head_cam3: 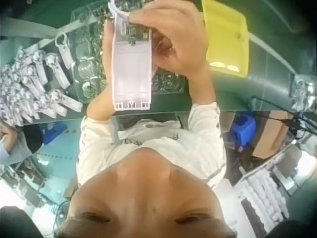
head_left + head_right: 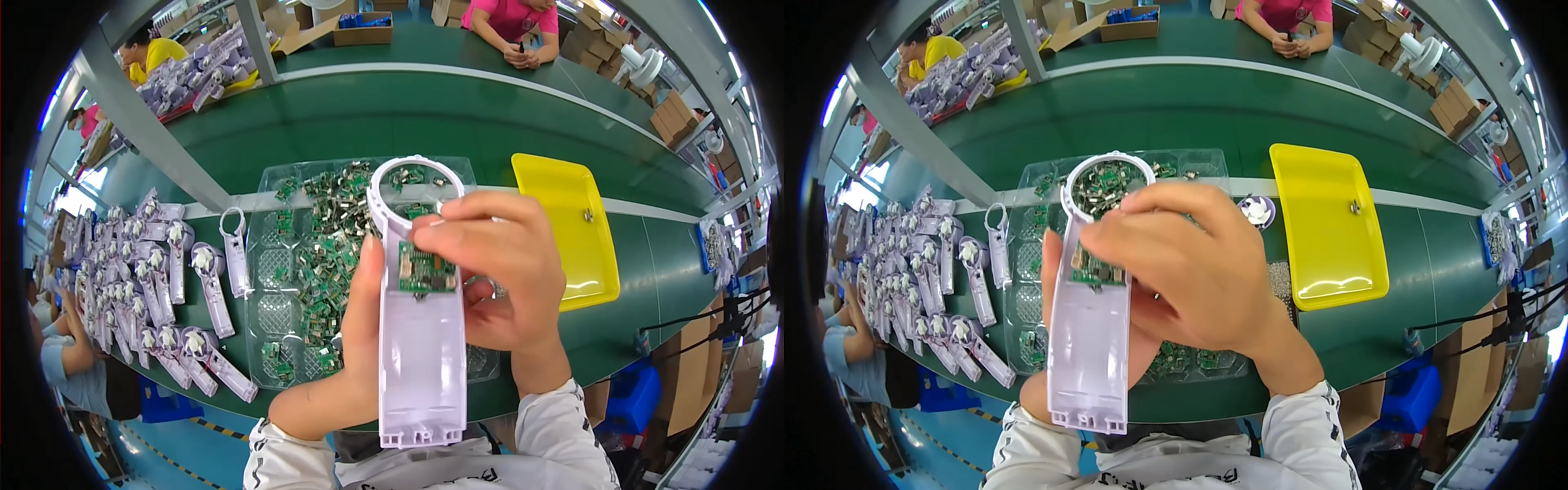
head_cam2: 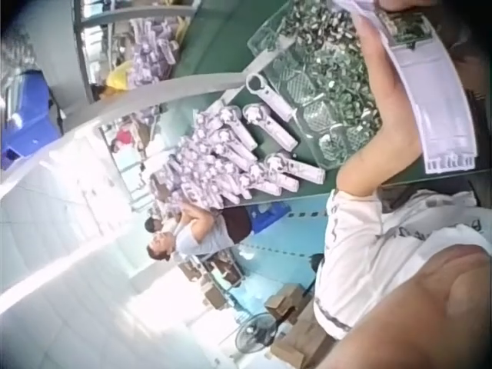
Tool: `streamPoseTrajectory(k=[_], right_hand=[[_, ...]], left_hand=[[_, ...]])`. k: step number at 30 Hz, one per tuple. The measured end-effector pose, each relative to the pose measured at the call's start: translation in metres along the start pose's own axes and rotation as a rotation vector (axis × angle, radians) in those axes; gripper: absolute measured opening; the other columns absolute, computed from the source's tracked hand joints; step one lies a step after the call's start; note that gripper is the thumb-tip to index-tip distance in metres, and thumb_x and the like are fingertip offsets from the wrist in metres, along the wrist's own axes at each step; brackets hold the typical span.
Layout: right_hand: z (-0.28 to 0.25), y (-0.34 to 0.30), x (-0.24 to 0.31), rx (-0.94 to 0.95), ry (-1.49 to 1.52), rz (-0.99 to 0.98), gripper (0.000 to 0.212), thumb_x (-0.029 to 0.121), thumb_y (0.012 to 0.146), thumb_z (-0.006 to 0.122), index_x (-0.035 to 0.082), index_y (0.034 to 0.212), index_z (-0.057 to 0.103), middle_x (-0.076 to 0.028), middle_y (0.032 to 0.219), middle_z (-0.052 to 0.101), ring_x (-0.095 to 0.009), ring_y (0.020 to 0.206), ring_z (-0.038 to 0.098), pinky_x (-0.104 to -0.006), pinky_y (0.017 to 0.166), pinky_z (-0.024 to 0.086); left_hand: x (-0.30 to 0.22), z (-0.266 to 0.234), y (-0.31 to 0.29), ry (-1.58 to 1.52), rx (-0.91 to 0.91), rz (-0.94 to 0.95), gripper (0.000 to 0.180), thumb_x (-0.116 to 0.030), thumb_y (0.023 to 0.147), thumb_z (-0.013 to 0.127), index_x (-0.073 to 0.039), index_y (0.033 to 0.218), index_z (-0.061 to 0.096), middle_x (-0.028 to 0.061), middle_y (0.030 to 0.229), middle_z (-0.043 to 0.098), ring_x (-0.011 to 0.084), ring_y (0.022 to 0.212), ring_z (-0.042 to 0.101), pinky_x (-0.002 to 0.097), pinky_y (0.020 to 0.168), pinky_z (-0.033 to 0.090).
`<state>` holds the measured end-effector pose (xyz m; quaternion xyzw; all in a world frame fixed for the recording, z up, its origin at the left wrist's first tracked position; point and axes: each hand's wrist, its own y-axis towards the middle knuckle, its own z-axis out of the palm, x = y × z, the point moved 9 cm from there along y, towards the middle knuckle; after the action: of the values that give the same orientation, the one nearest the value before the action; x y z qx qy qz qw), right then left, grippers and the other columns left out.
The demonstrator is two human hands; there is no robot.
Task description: The person inserts printed circuit boards into white plastic handheld device housings by hand on a factory production line.
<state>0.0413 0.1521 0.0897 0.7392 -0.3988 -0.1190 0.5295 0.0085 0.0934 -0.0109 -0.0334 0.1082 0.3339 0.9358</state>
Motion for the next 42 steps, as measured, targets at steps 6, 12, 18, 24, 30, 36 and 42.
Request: streamPoseTrajectory(k=[6, 12, 18, 24, 30, 36, 42], right_hand=[[-0.006, -0.009, 0.009, -0.048, -0.101, -0.148, 0.050, -0.002, 0.061, 0.084, 0.010, 0.103, 0.058, -0.003, 0.095, 0.069, -0.025, 0.088, 0.063, -0.0313, 0.071, 0.056], [-0.011, -0.011, 0.012, -0.146, -0.043, -0.185, 0.032, 0.014, 0.069, 0.068, 0.014, 0.100, 0.069, 0.002, 0.096, 0.068, -0.021, 0.092, 0.062, -0.0280, 0.062, 0.048], [-0.008, -0.005, 0.016, 0.025, -0.037, -0.168, 0.037, 0.008, 0.069, 0.077, 0.016, 0.101, 0.058, -0.001, 0.100, 0.068, -0.025, 0.099, 0.059, -0.0347, 0.069, 0.051], [-0.009, -0.006, 0.020, -0.011, -0.027, -0.144, 0.034, 0.008, 0.073, 0.075, 0.016, 0.101, 0.057, 0.000, 0.099, 0.068, -0.025, 0.100, 0.059, -0.0346, 0.071, 0.051], [-0.009, -0.009, 0.022, -0.064, -0.036, -0.168, 0.030, 0.009, 0.078, 0.072, 0.016, 0.103, 0.057, 0.000, 0.100, 0.067, -0.025, 0.099, 0.058, -0.0353, 0.069, 0.050], [-0.009, -0.008, 0.022, -0.054, -0.030, -0.179, 0.029, 0.009, 0.079, 0.071, 0.016, 0.104, 0.058, 0.001, 0.099, 0.067, -0.025, 0.098, 0.058, -0.0331, 0.068, 0.050], [-0.009, -0.007, 0.023, -0.080, -0.037, -0.178, 0.032, 0.005, 0.074, 0.073, 0.016, 0.100, 0.059, 0.002, 0.097, 0.066, -0.024, 0.098, 0.058, -0.0319, 0.067, 0.050]], left_hand=[[-0.004, 0.000, 0.000, -0.071, 0.144, 0.144, 0.054, -0.044, 0.096, 0.041, -0.002, 0.129, 0.045, 0.0131, 0.118, 0.057, 0.0206, 0.110, 0.055, 0.0357, 0.094, 0.045], [0.000, -0.005, -0.002, -0.071, 0.113, 0.147, 0.059, -0.049, 0.088, 0.049, -0.003, 0.124, 0.043, 0.0130, 0.113, 0.056, 0.0205, 0.104, 0.056, 0.0347, 0.089, 0.046], [0.001, -0.005, -0.001, -0.106, 0.151, 0.122, 0.056, -0.046, 0.087, 0.052, -0.004, 0.124, 0.043, 0.0139, 0.115, 0.055, 0.0218, 0.105, 0.055, 0.0360, 0.089, 0.046], [0.003, 0.005, -0.003, -0.143, 0.207, 0.141, 0.056, -0.044, 0.084, 0.056, -0.004, 0.121, 0.045, 0.0143, 0.115, 0.055, 0.0226, 0.103, 0.056, 0.0367, 0.089, 0.046], [0.000, 0.007, 0.000, -0.089, 0.313, 0.176, 0.054, -0.043, 0.083, 0.057, -0.005, 0.120, 0.046, 0.0148, 0.111, 0.057, 0.0226, 0.101, 0.057, 0.0373, 0.087, 0.047], [-0.001, 0.006, 0.000, -0.041, 0.291, 0.168, 0.054, -0.044, 0.083, 0.057, -0.005, 0.118, 0.047, 0.0144, 0.112, 0.056, 0.0218, 0.102, 0.056, 0.0371, 0.088, 0.046], [-0.002, 0.006, 0.000, -0.023, 0.285, 0.161, 0.054, -0.046, 0.082, 0.058, -0.006, 0.117, 0.048, 0.0141, 0.113, 0.056, 0.0214, 0.104, 0.054, 0.0371, 0.090, 0.045]])
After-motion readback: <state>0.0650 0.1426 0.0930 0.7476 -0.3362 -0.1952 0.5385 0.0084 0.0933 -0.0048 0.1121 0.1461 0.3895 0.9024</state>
